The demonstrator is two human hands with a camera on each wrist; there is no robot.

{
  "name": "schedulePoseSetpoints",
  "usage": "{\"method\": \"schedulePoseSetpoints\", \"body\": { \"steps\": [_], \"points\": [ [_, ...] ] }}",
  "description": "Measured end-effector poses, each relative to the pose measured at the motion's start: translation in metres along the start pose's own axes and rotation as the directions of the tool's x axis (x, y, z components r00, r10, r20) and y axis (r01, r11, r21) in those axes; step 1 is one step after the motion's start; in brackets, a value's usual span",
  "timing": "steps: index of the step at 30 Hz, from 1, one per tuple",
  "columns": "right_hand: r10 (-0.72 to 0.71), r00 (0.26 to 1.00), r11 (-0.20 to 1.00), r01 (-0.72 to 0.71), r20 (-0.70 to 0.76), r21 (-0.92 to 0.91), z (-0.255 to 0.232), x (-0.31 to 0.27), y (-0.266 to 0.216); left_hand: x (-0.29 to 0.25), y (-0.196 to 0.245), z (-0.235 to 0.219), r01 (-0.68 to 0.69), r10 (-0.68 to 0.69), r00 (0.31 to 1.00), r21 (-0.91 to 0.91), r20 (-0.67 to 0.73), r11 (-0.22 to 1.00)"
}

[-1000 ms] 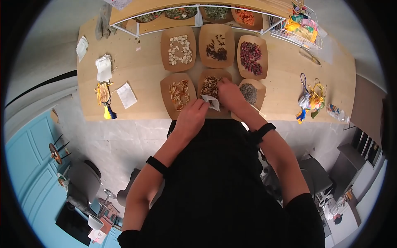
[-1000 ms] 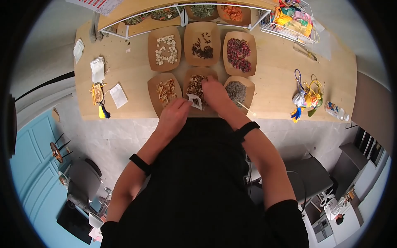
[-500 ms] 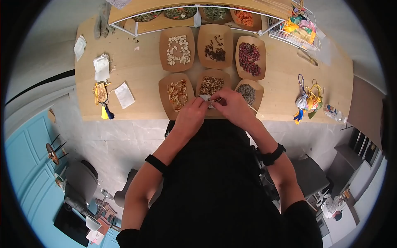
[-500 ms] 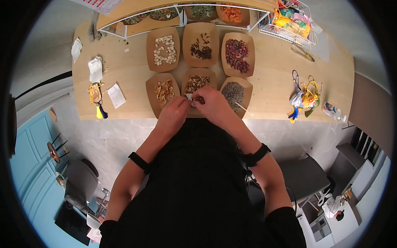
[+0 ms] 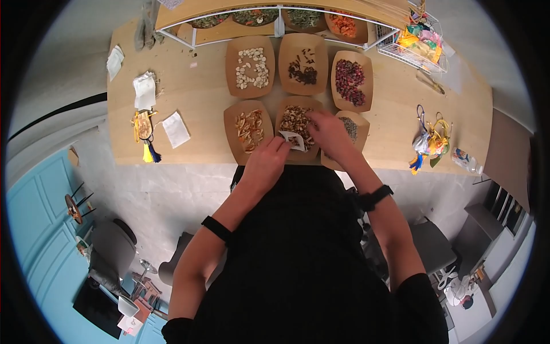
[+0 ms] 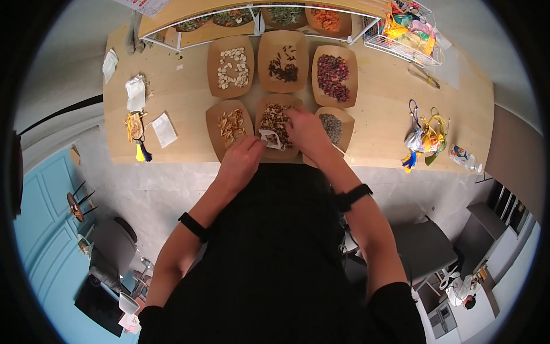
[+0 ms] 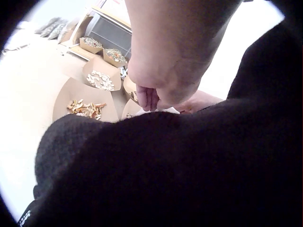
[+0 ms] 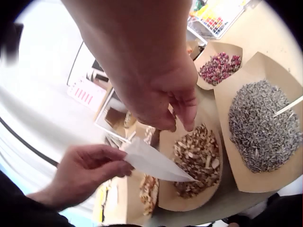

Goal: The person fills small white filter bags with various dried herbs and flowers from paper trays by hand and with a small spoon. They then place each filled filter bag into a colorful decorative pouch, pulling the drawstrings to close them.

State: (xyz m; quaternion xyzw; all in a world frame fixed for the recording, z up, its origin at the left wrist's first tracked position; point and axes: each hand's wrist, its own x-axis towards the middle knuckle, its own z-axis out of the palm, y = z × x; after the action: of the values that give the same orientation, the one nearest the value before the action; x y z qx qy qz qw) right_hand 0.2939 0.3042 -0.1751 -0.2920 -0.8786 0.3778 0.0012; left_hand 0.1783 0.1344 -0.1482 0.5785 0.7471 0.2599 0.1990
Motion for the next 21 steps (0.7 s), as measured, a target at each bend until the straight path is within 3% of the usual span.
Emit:
{"method": "schedulePoseSetpoints", "body": {
  "steps": [1, 3, 10, 12, 13, 15, 18, 21],
  "points": [
    [0.001, 1.000, 1.000, -0.001, -0.001, 0.003, 0.013, 0.002, 0.007, 0.000, 0.000, -0.002, -0.001, 0.001, 1.000, 0.002, 0.003, 1.000],
    [-0.121, 0.990, 0.937, 0.136, 0.066, -0.321, 0.040, 0.002, 0.016, -0.002, 0.001, -0.004, -0.005, 0.005, 1.000, 0.030, 0.014, 1.000],
    [-0.071, 0.986, 0.931, 0.121, 0.152, -0.346, 0.053, 0.009, 0.023, -0.005, 0.000, -0.001, 0.006, -0.006, 1.000, 0.017, -0.022, 1.000],
    [0.060, 0.987, 0.981, -0.030, 0.152, -0.193, 0.045, 0.010, 0.022, -0.003, -0.002, 0.001, -0.011, 0.011, 0.999, 0.023, -0.033, 1.000],
    [0.061, 0.987, 0.980, -0.030, 0.151, -0.196, 0.039, 0.010, 0.021, -0.003, -0.003, 0.002, -0.012, 0.013, 0.999, 0.021, -0.035, 1.000],
    [0.075, 0.996, 0.997, -0.076, 0.056, 0.007, 0.026, 0.006, 0.018, -0.002, -0.004, 0.004, -0.001, 0.001, 1.000, 0.025, -0.019, 1.000],
    [0.171, 0.981, 0.978, -0.180, 0.087, 0.109, -0.008, -0.001, -0.006, 0.000, -0.003, 0.004, -0.015, 0.015, 1.000, 0.012, -0.023, 1.000],
    [0.134, 0.988, 0.968, -0.148, 0.082, 0.203, -0.029, -0.011, -0.028, 0.003, -0.002, 0.004, -0.019, 0.019, 1.000, 0.003, -0.021, 1.000]
  ]
}}
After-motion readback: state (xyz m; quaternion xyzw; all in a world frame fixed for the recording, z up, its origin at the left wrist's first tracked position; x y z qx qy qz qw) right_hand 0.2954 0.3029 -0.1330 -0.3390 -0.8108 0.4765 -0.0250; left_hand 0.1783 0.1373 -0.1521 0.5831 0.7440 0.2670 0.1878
